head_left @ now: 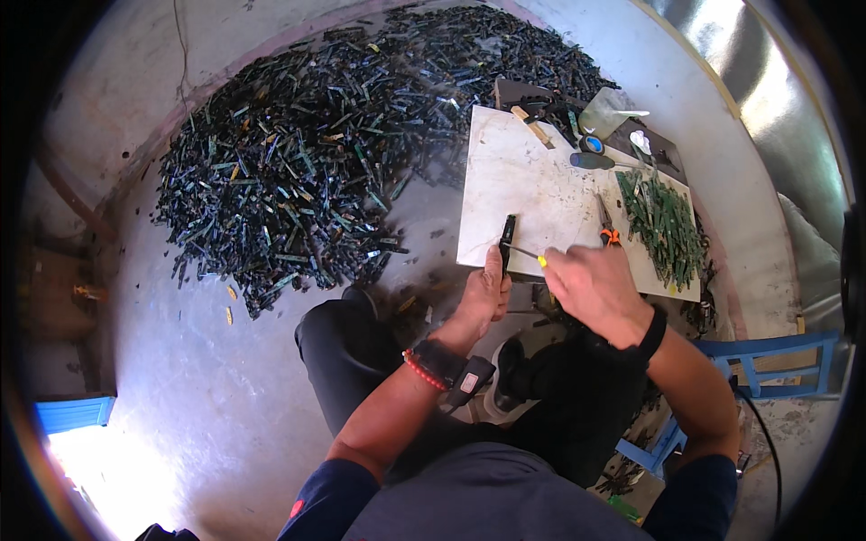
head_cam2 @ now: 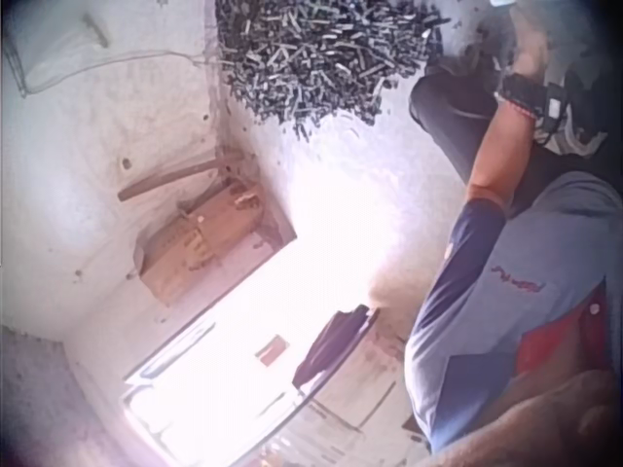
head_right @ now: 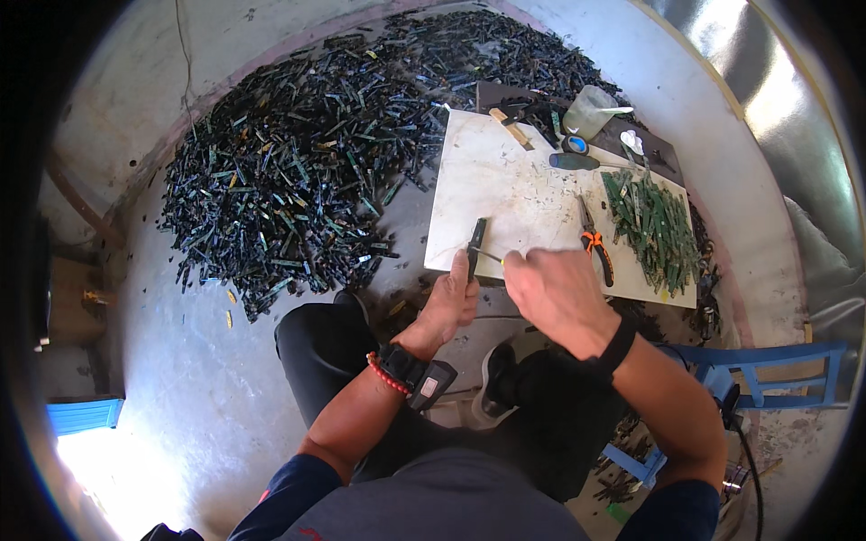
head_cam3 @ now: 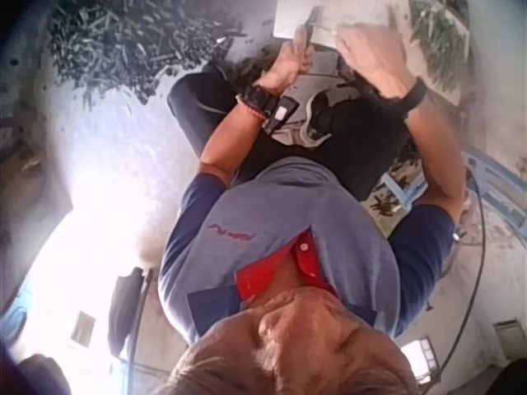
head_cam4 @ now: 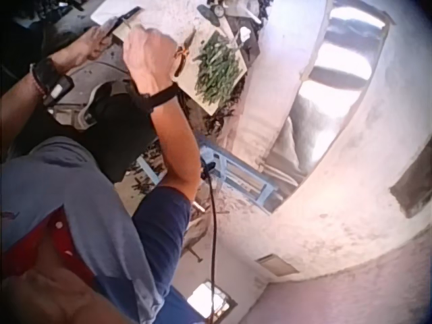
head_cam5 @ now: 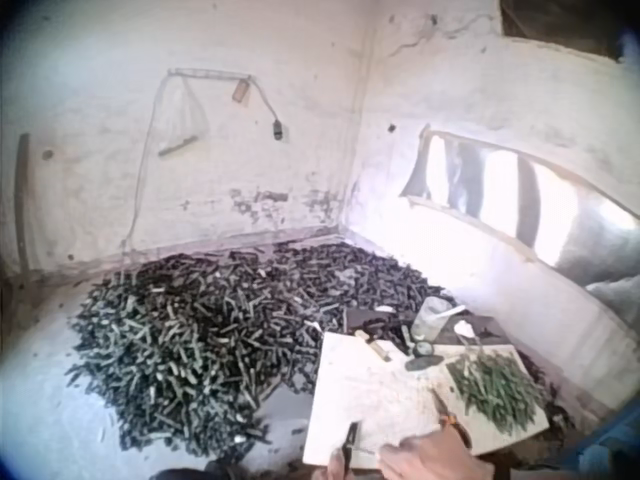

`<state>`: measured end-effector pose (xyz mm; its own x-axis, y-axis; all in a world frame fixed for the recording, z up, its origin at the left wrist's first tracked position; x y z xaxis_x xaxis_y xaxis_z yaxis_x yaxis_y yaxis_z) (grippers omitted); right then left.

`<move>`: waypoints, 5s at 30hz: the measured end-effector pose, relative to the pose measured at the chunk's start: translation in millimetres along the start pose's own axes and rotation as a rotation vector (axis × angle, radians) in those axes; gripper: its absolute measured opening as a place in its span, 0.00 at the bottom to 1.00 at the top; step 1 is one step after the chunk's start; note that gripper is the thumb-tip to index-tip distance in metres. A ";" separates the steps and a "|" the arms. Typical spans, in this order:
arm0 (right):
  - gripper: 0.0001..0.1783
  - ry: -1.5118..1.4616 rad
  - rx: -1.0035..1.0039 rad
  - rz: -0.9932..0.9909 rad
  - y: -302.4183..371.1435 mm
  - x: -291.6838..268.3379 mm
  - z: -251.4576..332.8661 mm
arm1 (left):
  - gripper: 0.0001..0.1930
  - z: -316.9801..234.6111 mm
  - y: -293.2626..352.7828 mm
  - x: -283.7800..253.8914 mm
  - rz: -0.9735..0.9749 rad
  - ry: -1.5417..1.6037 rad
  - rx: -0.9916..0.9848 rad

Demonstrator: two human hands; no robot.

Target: The person sits on the floor and uses a screwdriver and pliers to disassemble small green electronic components. They remove screws and strip wires from the items, placing the processed parts onto a white board.

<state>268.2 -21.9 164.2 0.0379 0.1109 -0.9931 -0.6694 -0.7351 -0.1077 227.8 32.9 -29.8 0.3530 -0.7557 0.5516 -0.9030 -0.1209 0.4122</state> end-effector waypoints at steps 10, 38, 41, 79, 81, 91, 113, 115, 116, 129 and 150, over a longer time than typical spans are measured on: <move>0.09 0.054 -0.122 0.142 -50.3 -2.5 -11.8 | 0.31 -4.7 -1.6 0.3 0.013 -0.069 0.068; 0.08 0.084 -0.168 0.075 -33.6 -1.6 7.4 | 0.32 2.1 -1.8 -2.5 0.032 -0.035 -0.011; 0.07 0.076 -0.202 0.139 -55.9 -5.2 8.5 | 0.31 2.6 -3.0 -2.2 0.032 -0.018 -0.034; 0.06 0.121 -0.188 0.219 -56.3 -8.9 7.2 | 0.29 -7.1 -7.1 -0.8 -0.064 -0.088 0.144; 0.06 0.099 -0.185 0.281 -67.6 -6.3 2.2 | 0.28 -5.3 -7.8 -1.4 -0.052 -0.092 0.138; 0.09 0.034 -0.030 0.552 -96.8 10.1 -25.2 | 0.27 -0.5 -12.8 -5.1 -0.067 -0.201 0.262; 0.13 -0.565 0.464 0.050 -24.8 12.5 -137.9 | 0.26 -5.6 -4.4 2.7 -0.032 -0.110 0.205; 0.13 -0.510 0.496 -0.050 -21.1 22.5 -128.9 | 0.26 -5.5 -2.4 -1.2 -0.046 -0.106 0.173; 0.13 -0.497 0.506 -0.068 -20.1 29.5 -125.5 | 0.26 -5.0 -2.3 -2.4 -0.045 -0.110 0.172; 0.13 -0.643 0.405 -0.115 51.8 -7.0 -48.0 | 0.31 -5.0 -3.5 -7.7 -0.079 -0.251 0.216; 0.19 -0.351 0.428 -0.132 82.7 28.5 19.9 | 0.31 -3.0 -0.2 -4.0 -0.126 -0.233 0.248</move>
<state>199.1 -66.3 127.9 -0.0584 0.4529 -0.8897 -0.9195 -0.3713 -0.1286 227.3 37.9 -29.9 0.4260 -0.8477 0.3162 -0.8979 -0.3533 0.2626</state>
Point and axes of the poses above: each hand's wrist, its own y-axis away from the middle knuckle, its own x-axis out of the palm, z = x × y, the point moved 8 cm from there along -y, towards the middle knuckle, and after that the axes turned 12 degrees about x, right-handed, at the moved point
